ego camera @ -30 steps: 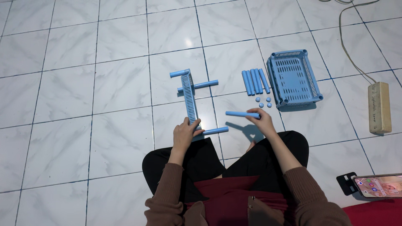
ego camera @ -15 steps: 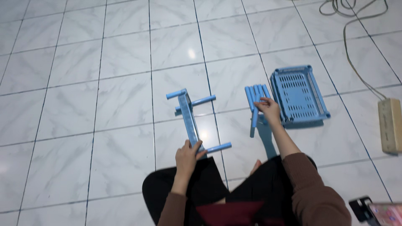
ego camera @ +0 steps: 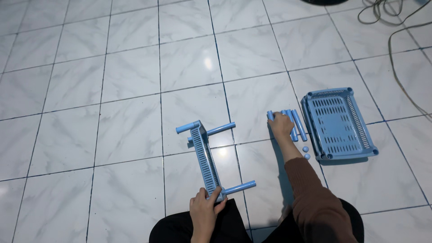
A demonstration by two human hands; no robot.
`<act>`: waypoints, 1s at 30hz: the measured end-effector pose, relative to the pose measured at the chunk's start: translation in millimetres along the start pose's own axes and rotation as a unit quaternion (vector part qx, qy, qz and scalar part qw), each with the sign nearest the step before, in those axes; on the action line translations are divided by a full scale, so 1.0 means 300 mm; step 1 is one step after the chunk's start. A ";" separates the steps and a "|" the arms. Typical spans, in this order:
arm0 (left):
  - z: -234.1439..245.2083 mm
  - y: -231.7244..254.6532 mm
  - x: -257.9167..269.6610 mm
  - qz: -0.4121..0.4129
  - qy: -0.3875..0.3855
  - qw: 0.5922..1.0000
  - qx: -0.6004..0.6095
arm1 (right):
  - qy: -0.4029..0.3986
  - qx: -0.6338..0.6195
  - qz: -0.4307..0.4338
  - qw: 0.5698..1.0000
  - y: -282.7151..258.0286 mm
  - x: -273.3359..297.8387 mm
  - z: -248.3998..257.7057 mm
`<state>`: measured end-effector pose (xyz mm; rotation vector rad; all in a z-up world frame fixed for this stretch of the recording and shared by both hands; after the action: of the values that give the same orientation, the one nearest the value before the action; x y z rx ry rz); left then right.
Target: The person assembles a light-blue plastic rack on a tiled floor. They insert cylindrical rods into slots on two rectangular trays, then attach small round caps to the rod ends. The partially assembled rack is placed on the floor as the task continues.
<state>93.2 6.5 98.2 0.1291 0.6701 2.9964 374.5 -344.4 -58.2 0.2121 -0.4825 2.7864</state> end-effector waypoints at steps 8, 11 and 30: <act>-0.018 -0.013 -0.007 0.000 -0.007 1.000 -0.004 | 0.004 0.020 -0.021 1.000 -0.021 0.040 0.020; -0.022 -0.014 -0.007 0.004 -0.008 1.000 -0.002 | -0.011 0.012 -0.038 0.999 -0.012 0.046 0.015; 0.019 0.018 0.015 -0.023 0.031 0.999 0.006 | -0.361 0.046 -0.079 0.928 0.303 0.768 -0.090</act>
<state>89.1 4.5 105.8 0.0227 0.6879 2.9642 125.5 -354.0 -66.2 1.2589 -0.4604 2.4960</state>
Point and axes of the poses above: each hand's wrist, its own x-axis away from the middle knuckle, its own z-axis out of the back of the hand, y = z × x, the point moved 7 cm from there along -x, towards the middle knuckle, and after that the axes turned 11 degrees about -y, right-handed, at the moved point
